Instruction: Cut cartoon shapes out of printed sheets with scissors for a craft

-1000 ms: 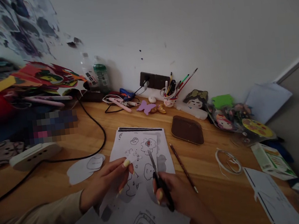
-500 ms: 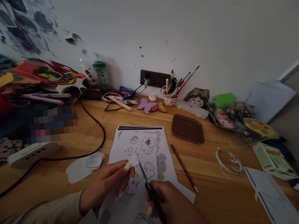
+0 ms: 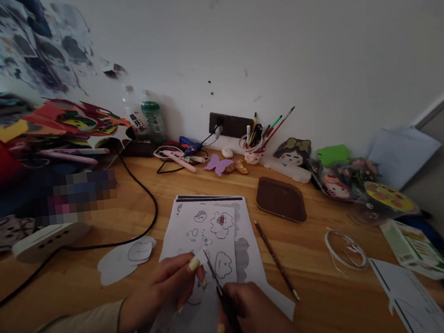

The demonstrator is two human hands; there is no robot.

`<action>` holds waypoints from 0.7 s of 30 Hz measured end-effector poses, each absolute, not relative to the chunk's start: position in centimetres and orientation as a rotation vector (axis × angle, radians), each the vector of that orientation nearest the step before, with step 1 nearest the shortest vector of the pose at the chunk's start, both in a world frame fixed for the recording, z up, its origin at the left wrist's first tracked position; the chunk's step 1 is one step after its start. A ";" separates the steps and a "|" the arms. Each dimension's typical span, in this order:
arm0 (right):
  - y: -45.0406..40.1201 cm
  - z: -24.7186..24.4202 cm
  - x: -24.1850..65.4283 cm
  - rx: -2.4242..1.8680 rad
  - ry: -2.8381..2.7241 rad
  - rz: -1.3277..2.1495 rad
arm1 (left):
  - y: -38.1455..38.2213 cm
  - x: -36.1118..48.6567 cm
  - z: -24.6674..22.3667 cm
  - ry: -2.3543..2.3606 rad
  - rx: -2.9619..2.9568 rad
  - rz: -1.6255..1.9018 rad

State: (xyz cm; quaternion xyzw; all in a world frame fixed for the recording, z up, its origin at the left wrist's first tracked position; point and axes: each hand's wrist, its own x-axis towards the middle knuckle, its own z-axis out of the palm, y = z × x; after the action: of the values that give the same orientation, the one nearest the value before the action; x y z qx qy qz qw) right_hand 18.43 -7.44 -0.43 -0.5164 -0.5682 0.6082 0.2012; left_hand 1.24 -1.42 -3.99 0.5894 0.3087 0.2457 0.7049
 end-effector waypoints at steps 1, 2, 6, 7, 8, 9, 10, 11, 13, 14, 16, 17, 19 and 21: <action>-7.4 -0.4 18.5 -1.446 -1.595 1.692 | -1.4 1.3 -4.0 0.688 1.315 0.547; -7.4 -0.4 18.5 -1.443 -1.602 1.680 | -1.4 1.3 -4.0 0.689 1.318 0.548; -7.5 -0.3 18.6 -1.502 -1.627 1.657 | -1.4 1.3 -4.0 0.690 1.322 0.546; -7.5 -0.2 18.6 -1.519 -1.630 1.656 | -1.4 1.3 -4.0 0.690 1.324 0.545; -7.5 -0.1 18.6 -1.533 -1.635 1.649 | -1.4 1.3 -4.0 0.690 1.325 0.544; -7.5 -0.1 18.6 -1.550 -1.640 1.640 | -1.4 1.3 -3.9 0.691 1.328 0.544; -7.5 -0.1 18.6 -1.558 -1.641 1.639 | -1.4 1.3 -3.9 0.694 1.330 0.544; -7.5 -0.2 18.7 -1.568 -1.637 1.634 | -1.4 1.3 -3.8 0.696 1.332 0.543; -7.5 -0.4 18.8 -1.597 -1.611 1.644 | -1.3 1.3 -3.7 0.698 1.335 0.539; -7.5 -0.5 18.8 -1.604 -1.577 1.660 | -1.3 1.3 -3.7 0.699 1.334 0.535; -7.5 -0.9 18.9 -1.618 -1.491 1.698 | -1.4 1.3 -3.7 0.698 1.335 0.530; -7.5 -1.1 19.0 -1.630 -1.456 1.716 | -1.4 1.3 -3.7 0.697 1.337 0.527; -7.6 -1.4 19.0 -1.609 -1.436 1.747 | -1.4 1.2 -3.8 0.695 1.343 0.526; -7.5 -1.6 19.0 -1.569 -1.477 1.733 | -1.4 1.2 -3.8 0.693 1.348 0.523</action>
State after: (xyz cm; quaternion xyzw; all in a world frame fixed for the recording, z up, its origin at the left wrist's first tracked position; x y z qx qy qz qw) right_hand 19.03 -7.54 -1.58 -0.5575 -0.5247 0.6156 0.1870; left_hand 1.21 -1.39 -3.80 0.6040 0.3107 0.2343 0.6955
